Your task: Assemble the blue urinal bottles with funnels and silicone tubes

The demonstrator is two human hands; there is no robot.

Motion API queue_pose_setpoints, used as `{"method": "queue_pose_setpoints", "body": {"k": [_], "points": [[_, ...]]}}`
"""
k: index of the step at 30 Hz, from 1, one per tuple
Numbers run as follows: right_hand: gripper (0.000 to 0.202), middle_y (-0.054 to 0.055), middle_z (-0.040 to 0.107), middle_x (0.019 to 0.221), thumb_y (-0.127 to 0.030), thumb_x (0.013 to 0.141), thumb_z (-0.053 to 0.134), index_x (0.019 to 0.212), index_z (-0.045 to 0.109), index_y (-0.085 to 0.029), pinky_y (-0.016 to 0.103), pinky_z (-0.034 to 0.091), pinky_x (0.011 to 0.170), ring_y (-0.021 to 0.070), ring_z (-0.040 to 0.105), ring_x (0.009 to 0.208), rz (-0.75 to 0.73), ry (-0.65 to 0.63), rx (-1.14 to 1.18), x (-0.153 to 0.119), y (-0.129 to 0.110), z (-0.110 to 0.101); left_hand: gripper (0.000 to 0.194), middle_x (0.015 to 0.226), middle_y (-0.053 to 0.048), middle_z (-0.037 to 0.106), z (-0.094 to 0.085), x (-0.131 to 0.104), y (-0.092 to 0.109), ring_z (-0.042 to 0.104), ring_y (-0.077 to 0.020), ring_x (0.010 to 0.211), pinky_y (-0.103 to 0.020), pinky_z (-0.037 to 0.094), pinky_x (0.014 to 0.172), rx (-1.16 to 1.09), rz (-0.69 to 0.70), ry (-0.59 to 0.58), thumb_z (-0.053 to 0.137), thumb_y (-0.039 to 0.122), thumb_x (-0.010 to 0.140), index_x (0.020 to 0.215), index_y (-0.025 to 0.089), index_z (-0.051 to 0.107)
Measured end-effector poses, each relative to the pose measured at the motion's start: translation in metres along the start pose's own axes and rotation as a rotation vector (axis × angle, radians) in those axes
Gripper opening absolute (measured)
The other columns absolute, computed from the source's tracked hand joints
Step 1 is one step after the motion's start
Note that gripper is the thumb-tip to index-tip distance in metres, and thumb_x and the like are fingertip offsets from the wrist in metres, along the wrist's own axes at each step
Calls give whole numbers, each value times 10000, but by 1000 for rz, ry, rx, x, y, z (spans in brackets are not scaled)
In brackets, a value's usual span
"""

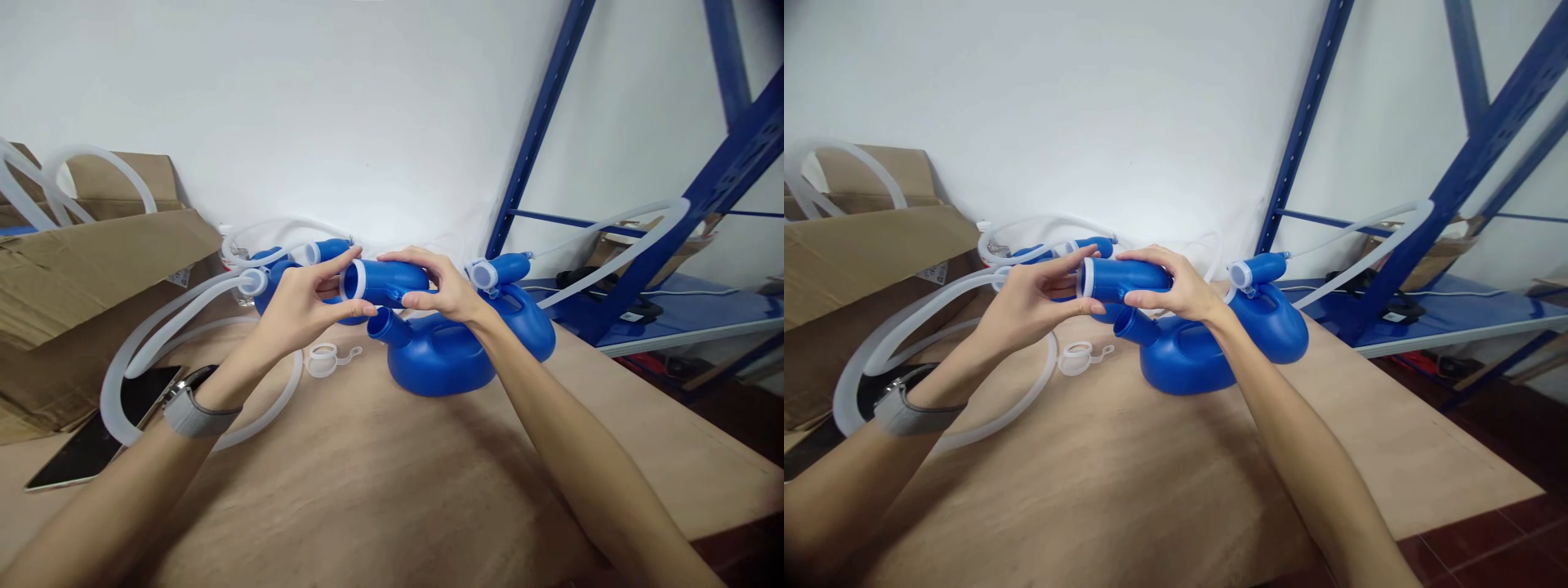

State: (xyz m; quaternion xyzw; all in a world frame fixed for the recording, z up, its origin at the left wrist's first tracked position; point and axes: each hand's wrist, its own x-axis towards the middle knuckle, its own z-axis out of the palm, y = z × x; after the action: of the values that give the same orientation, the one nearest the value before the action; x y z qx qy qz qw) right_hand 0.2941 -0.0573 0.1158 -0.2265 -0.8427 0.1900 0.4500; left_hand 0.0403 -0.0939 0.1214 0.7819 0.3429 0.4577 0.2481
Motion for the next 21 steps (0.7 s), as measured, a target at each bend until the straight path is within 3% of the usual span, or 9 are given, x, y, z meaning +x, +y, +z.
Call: {"method": "queue_pose_setpoints", "body": {"k": [6,11,14,17,19,21], "points": [[606,80,746,1228,-657,751,782,1182,781,-231,467,520,1004,338,671,1161,99,-46,51,1,-7,-5,807,1157,-66,787,0,-1,9,716,-368,1129,-488,563,1044,166,49,-12,851,614,708,1386,216,674],[583,61,757,1208,-580,754,834,1236,762,-260,466,540,1001,324,697,1121,176,-147,-41,3,-32,7,670,1112,-85,774,-2,1,8,728,-340,1002,-460,578,920,272,56,-163,854,586,700,1254,230,732],[738,79,725,1254,-625,772,810,1399,651,-270,478,549,999,316,697,1119,177,-23,-43,5,-45,16,678,1242,-78,738,-4,2,9,673,-343,1166,-468,532,1022,169,69,-52,862,557,688,1276,260,704],[812,92,676,1347,-781,847,625,1488,553,-289,469,556,1006,313,674,1180,167,15,97,5,-49,16,615,1241,-72,735,-9,3,10,651,-357,1204,-467,523,1048,58,47,24,907,493,632,1171,246,742],[818,78,648,1406,-841,864,526,1480,553,-305,451,544,1040,310,636,1257,130,-19,204,5,-46,13,540,1204,-67,741,-11,4,8,684,-348,1129,-445,578,958,-78,-33,36,905,463,639,1107,239,757],[770,70,641,1422,-795,859,598,1442,580,-294,444,528,1070,305,614,1291,93,-36,232,4,-39,12,520,1169,-63,742,-11,5,4,719,-320,1020,-407,629,802,-251,-148,23,876,457,679,1137,250,745]]}}
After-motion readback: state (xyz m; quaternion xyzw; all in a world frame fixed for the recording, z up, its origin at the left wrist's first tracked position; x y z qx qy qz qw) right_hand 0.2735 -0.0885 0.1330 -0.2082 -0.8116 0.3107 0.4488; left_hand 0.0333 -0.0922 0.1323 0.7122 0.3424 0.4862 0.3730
